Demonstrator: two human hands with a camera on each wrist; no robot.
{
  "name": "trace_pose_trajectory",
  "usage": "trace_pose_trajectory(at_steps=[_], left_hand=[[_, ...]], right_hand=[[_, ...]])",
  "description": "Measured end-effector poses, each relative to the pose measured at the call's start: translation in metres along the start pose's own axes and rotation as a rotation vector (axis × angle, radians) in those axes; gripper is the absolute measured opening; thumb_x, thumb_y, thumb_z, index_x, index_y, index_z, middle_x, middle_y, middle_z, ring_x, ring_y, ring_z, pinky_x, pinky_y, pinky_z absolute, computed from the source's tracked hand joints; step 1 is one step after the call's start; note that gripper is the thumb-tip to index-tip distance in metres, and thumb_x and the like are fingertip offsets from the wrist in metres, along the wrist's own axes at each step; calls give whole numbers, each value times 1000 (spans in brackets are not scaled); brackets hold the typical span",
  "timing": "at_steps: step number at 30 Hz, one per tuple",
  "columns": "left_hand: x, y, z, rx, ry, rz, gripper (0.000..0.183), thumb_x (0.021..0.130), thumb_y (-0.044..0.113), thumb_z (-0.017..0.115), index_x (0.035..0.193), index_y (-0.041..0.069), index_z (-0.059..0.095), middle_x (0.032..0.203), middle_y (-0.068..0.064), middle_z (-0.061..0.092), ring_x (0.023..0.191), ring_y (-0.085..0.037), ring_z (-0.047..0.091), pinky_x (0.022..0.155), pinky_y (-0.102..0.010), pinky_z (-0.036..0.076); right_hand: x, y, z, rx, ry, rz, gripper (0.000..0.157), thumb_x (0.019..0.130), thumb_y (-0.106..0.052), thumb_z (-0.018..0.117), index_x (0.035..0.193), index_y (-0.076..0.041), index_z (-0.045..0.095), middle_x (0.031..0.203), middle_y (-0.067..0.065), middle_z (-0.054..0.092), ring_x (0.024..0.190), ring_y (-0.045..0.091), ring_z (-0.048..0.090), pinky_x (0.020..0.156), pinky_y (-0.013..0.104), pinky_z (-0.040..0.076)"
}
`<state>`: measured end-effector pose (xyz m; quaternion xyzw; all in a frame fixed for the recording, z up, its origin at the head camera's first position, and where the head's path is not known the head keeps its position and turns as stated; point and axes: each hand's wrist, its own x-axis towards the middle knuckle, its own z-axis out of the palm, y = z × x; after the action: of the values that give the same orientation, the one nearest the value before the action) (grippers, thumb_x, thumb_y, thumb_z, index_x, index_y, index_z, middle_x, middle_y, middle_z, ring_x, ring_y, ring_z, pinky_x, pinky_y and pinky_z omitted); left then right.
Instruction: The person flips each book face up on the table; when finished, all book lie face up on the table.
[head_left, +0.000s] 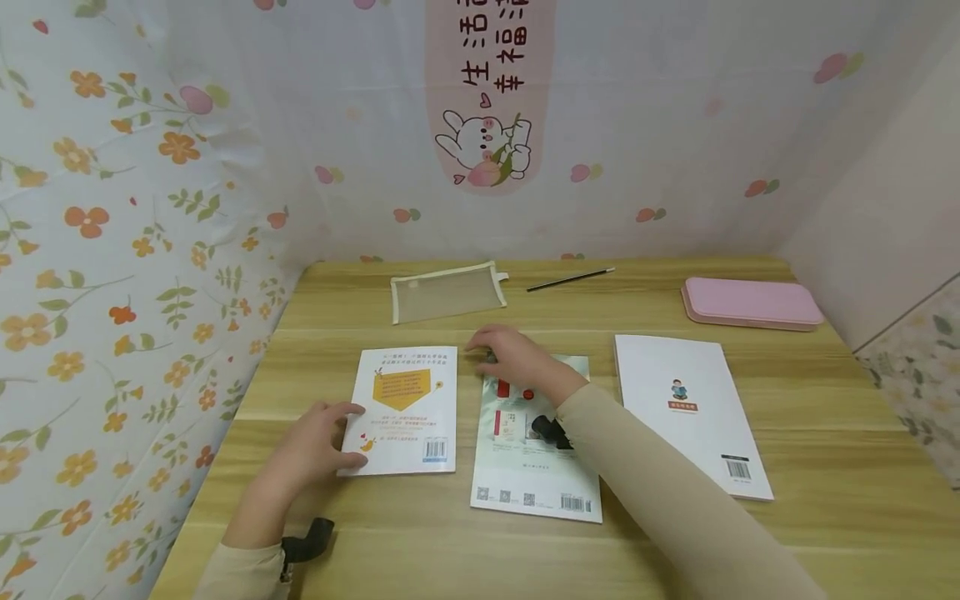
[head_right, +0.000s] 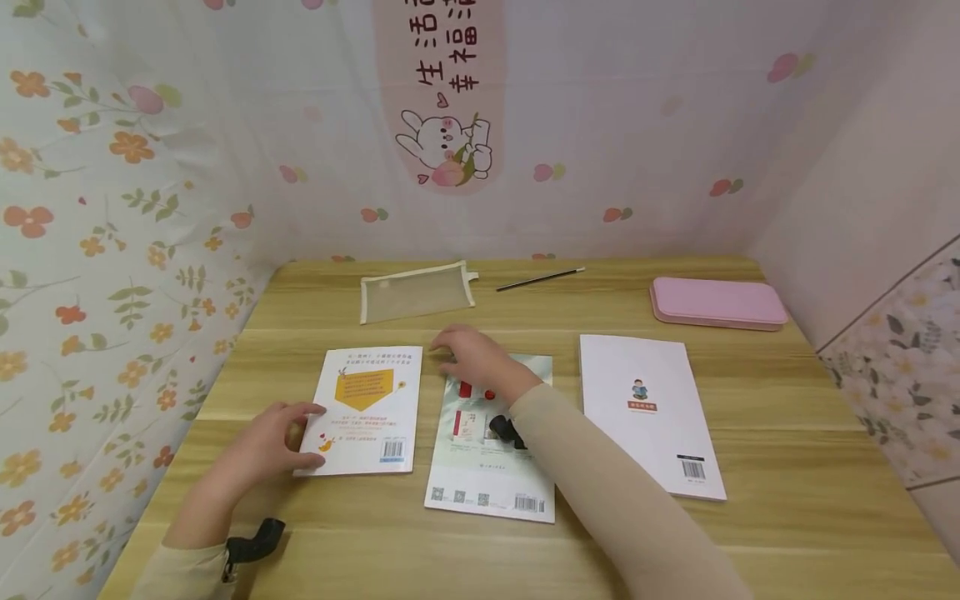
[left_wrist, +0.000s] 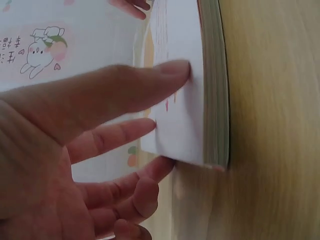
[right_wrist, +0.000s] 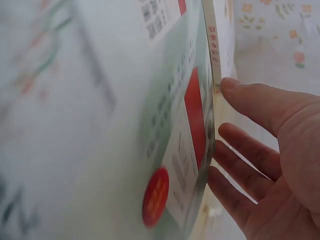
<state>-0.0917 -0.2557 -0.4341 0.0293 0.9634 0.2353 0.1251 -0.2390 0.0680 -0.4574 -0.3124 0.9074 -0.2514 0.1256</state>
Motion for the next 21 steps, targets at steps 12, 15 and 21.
trace_pose_trajectory(at_steps=[12,15,21], left_hand=[[5,-8,0,-12,-24,2,74,69,25,96,133,9,64,110,-13,63,86,-22,53,76,-35,42],[6,-7,-1,-14,-22,9,75,68,25,97,133,8,64,110,-14,63,87,-23,52,77,-36,43],[7,-6,-1,-35,-38,-15,75,69,24,96,135,9,64,101,-10,63,83,-21,52,74,-34,42]], right_hand=[[16,-8,9,-85,10,-57,35,94,-18,78,128,-22,72,140,-3,65,137,23,54,115,57,34],[20,-10,9,-87,8,-50,34,94,-17,78,127,-22,73,139,-2,66,136,24,54,115,57,35],[24,-13,10,-79,8,-49,33,94,-17,77,127,-19,73,139,1,65,136,26,55,117,52,38]])
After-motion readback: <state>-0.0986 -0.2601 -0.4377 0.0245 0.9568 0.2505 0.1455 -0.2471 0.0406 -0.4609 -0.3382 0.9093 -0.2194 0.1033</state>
